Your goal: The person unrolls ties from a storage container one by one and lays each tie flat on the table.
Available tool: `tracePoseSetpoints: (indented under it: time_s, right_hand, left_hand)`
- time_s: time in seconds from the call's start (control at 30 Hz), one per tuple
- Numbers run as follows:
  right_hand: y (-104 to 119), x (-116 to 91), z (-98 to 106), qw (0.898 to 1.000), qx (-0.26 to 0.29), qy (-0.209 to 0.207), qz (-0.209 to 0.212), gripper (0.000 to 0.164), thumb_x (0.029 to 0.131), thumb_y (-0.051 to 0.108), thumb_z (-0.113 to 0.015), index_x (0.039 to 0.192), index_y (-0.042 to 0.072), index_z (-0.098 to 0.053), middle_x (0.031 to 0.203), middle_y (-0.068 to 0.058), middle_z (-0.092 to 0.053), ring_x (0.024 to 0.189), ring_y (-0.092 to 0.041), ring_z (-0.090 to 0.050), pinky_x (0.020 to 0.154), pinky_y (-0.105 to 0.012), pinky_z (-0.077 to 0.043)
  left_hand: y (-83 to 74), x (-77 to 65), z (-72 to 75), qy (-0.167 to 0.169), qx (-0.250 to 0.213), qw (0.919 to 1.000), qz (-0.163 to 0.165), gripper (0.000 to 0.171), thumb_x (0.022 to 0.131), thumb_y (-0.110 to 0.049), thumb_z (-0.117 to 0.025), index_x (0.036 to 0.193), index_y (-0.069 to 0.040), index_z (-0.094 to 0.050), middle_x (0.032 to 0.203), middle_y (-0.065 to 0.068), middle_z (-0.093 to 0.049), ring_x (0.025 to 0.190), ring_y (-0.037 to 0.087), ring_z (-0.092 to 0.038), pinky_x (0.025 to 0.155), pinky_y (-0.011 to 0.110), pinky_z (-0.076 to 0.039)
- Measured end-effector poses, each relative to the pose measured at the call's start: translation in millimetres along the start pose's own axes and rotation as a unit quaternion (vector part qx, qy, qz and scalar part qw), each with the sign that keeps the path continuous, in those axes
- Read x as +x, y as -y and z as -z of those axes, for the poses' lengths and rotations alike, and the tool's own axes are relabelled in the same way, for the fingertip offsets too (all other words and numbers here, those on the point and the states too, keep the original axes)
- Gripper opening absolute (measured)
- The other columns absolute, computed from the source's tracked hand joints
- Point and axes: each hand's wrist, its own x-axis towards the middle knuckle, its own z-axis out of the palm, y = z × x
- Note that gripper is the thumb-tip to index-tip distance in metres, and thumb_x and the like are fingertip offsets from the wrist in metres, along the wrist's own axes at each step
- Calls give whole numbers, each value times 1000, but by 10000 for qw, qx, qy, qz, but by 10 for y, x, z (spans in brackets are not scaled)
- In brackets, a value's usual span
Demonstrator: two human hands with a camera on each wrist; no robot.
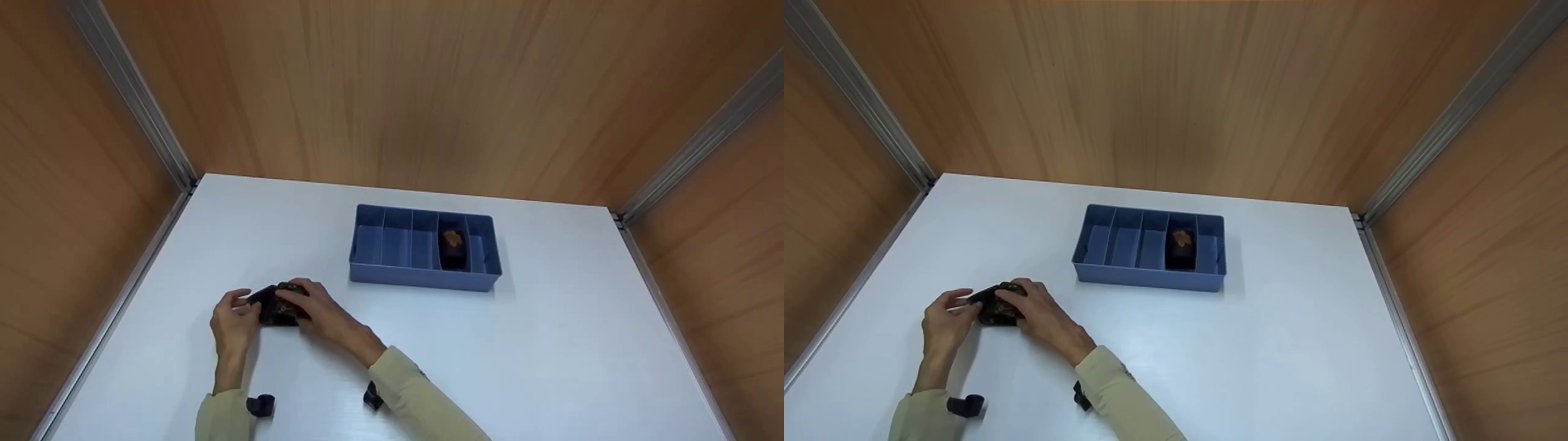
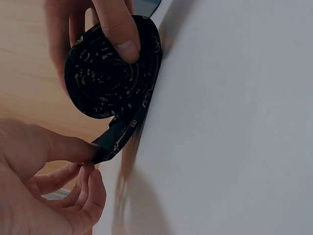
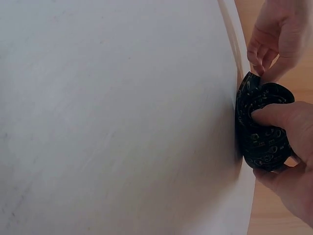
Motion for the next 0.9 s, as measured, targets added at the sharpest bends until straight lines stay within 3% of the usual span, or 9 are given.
tracePoseSetpoints:
  time_s: [0.13,0.27,0.43,0.6,0.9]
  right_hand:
    - [-9,2,0,10000,68,5,-25,57,99,5,-67,153,14,-49,154,-14,-40,140,-24,-40,116,-26,-31]
    - [-20,3,13,9998,182,-34,-18,54,100,4,-65,152,14,-50,153,-13,-40,139,-25,-41,116,-26,-32]
    - [-55,-21,17,9994,326,-116,87,55,99,3,-66,151,13,-50,153,-14,-41,139,-26,-42,116,-28,-32]
    - [-85,-43,-1,9990,327,-248,196,57,97,3,-70,150,13,-50,152,-13,-43,139,-24,-43,116,-29,-33]
    - [-123,-34,-41,9981,232,-560,108,56,89,-1,-78,137,15,-55,136,-8,-55,127,-19,-54,110,-27,-39]
  left_hand:
    - [-45,0,-19,-128,37,9999,-21,33,91,0,-69,123,8,-65,111,25,-56,98,39,-64,65,16,-42]
    - [-89,4,-57,-45,31,9999,-145,25,97,-4,-63,120,5,-67,108,23,-61,97,36,-65,69,17,-44]
    - [-80,27,-57,634,-16,9980,12,26,103,-8,-55,124,3,-67,113,22,-66,99,30,-65,73,20,-46]
    - [-55,38,-81,1347,-462,9897,171,28,106,-5,-51,129,6,-63,119,23,-64,94,15,-60,73,16,-49]
    - [7,41,-133,1705,-749,9825,83,30,104,0,-53,130,12,-60,122,25,-64,97,11,-61,78,15,-49]
